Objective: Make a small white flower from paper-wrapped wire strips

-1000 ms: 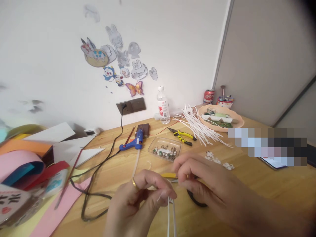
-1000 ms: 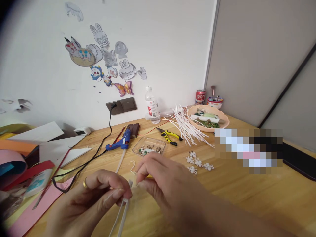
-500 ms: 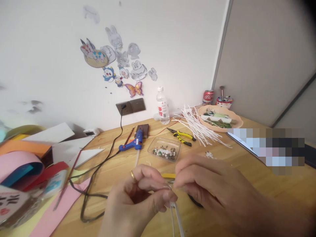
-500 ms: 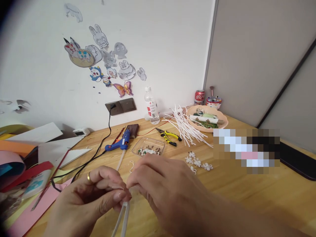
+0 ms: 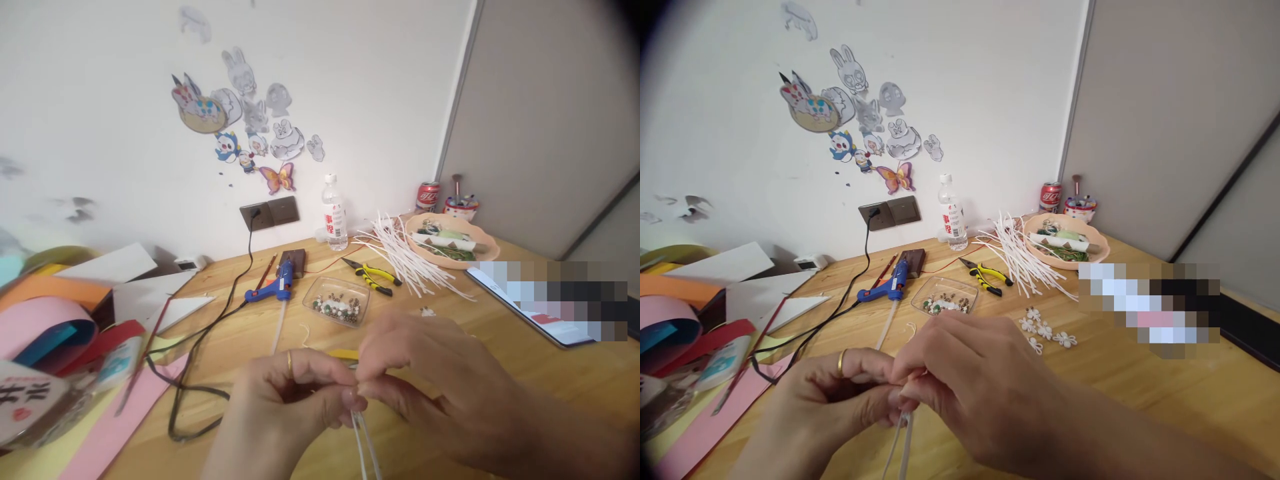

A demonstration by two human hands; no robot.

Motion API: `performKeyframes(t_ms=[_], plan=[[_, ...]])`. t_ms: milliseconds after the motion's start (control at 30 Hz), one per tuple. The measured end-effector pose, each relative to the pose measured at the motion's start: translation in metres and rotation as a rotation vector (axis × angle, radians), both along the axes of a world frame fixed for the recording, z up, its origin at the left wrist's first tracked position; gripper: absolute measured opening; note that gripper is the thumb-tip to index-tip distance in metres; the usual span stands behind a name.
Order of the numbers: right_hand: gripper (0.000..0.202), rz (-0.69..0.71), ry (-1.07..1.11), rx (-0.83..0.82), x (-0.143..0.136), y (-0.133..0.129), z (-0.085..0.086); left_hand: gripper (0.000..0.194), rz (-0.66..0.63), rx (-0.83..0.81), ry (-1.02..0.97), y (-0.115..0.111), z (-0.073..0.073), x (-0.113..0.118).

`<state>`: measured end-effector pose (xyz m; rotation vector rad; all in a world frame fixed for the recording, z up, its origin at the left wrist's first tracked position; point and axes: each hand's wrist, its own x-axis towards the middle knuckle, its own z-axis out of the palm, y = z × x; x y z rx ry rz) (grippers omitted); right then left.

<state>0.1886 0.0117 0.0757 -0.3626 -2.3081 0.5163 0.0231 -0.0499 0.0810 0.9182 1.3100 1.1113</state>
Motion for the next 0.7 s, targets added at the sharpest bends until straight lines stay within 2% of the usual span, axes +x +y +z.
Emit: performKeyframes(t_ms=[100,200,333,467,533,700], plan=[[0.005,0.019,0.002,0.04,-0.002,0.0,0.003,0.005,-0.032,0.0,0.07,-0.001,-0.001,-0.001],[0.007,0.04,0.0,0.012,-0.005,0.0,0.007,0.003,-0.068,0.008,0.097,-0.001,-0.001,-0.001],[0.011,0.05,-0.001,-0.193,-0.01,0.004,0.013,0.002,-0.044,0.022,0.118,0.0,0.0,-0.002],[0.005,0.043,0.076,-0.393,-0.006,0.011,0.015,0.008,-0.024,0.067,0.066,0.001,0.002,-0.003],[0.004,0.034,0.068,-0.381,-0.002,0.012,0.014,0.009,-0.021,0.094,0.026,0.001,0.002,-0.004],[0.005,0.067,-0.079,-0.208,0.003,0.008,0.012,0.011,-0.021,0.136,0.03,0.001,0.001,-0.003]])
